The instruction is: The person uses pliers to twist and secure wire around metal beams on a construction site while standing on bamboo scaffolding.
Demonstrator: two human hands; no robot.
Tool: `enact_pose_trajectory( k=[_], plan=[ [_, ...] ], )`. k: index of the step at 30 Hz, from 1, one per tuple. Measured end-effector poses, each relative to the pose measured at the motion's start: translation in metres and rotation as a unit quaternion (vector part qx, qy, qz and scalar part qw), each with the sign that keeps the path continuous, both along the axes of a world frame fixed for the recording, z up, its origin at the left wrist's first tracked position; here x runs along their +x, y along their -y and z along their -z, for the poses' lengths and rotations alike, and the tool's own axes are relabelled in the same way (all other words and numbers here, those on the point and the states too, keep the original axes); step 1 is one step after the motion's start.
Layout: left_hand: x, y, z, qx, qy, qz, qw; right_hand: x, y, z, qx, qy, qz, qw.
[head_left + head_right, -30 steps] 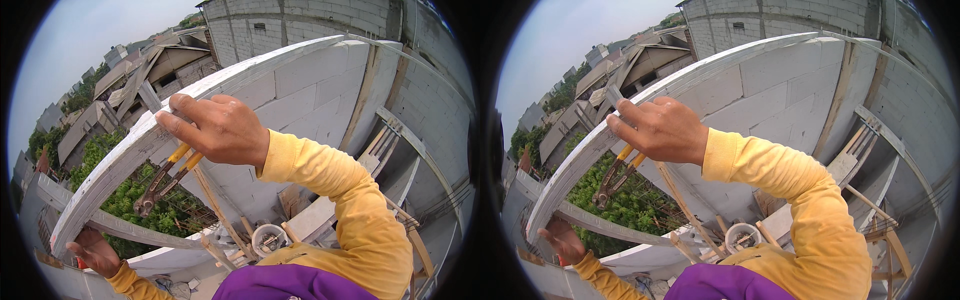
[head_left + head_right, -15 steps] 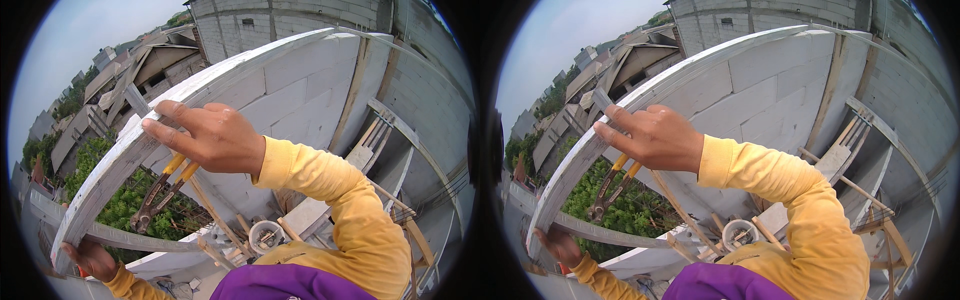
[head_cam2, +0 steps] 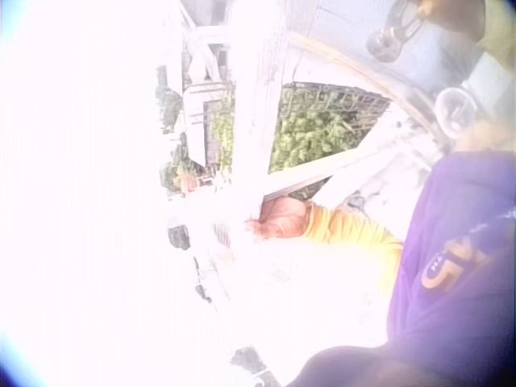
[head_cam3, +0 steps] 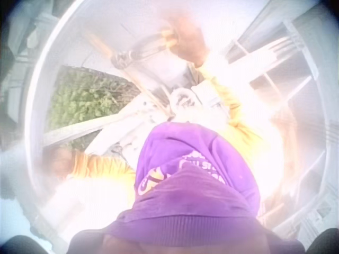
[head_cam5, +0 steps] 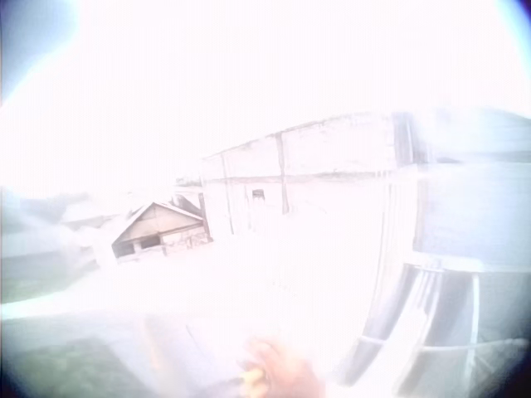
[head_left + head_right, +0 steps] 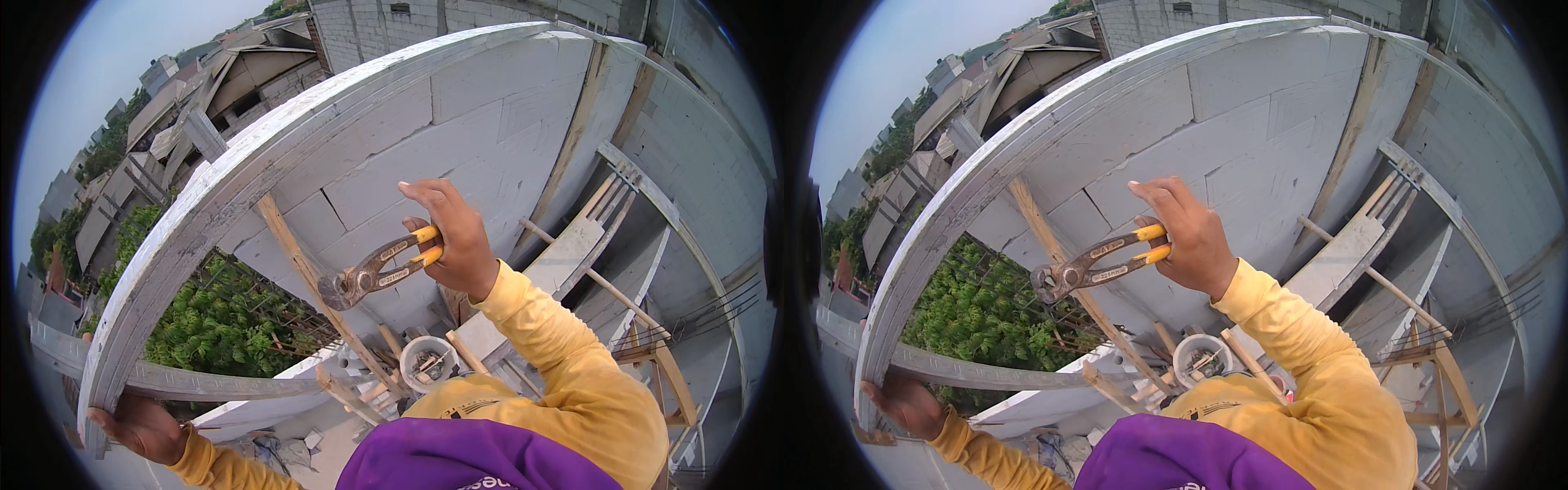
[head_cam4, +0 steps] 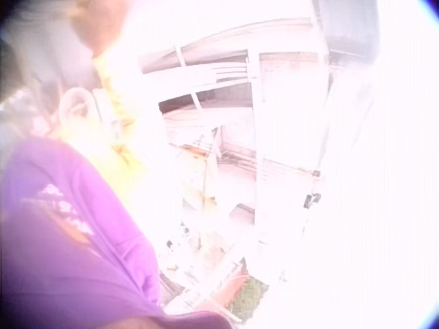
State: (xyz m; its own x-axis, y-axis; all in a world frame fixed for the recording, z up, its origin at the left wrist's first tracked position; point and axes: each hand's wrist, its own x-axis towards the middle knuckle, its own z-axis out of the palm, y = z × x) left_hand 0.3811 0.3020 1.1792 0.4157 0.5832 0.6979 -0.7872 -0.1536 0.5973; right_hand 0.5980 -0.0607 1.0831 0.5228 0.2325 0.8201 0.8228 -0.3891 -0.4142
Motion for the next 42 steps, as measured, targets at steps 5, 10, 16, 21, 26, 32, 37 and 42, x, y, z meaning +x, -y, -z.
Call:
enact_pose_trajectory(
  k=[5, 10, 16, 21, 26, 32, 37, 42],
  plan=[
    [0.006, 0.002, 0.004, -0.063, -0.02, 0.017, 0.998, -0.02, 0.026, 0.088, 0.079, -0.184, 0.04, 0.979],
    [-0.003, -0.001, 0.002, 0.002, -0.039, -0.006, 0.999, -0.05, 0.058, 0.173, 0.067, -0.426, 0.08, 0.899],
    [-0.001, -0.002, 0.022, -0.027, -0.06, -0.053, 0.996, -0.071, 0.088, 0.217, 0.152, -0.524, 0.095, 0.833],
    [-0.011, -0.01, 0.049, 0.051, -0.095, -0.049, 0.993, -0.049, 0.082, 0.218, 0.212, -0.523, 0.063, 0.823],
    [0.006, -0.002, 0.076, 0.008, -0.038, -0.037, 0.999, -0.043, 0.061, 0.209, 0.188, -0.518, 0.042, 0.833],
    [0.001, -0.002, 0.019, 0.046, 0.003, -0.055, 0.997, -0.053, 0.047, 0.228, 0.187, -0.522, -0.007, 0.832],
    [0.001, -0.017, -0.026, 0.078, -0.008, -0.043, 0.996, -0.053, 0.049, 0.214, 0.14, -0.515, 0.004, 0.846],
    [-0.013, -0.015, -0.025, 0.031, -0.008, 0.025, 0.999, -0.046, 0.044, 0.223, 0.129, -0.539, -0.017, 0.832]
  ],
)
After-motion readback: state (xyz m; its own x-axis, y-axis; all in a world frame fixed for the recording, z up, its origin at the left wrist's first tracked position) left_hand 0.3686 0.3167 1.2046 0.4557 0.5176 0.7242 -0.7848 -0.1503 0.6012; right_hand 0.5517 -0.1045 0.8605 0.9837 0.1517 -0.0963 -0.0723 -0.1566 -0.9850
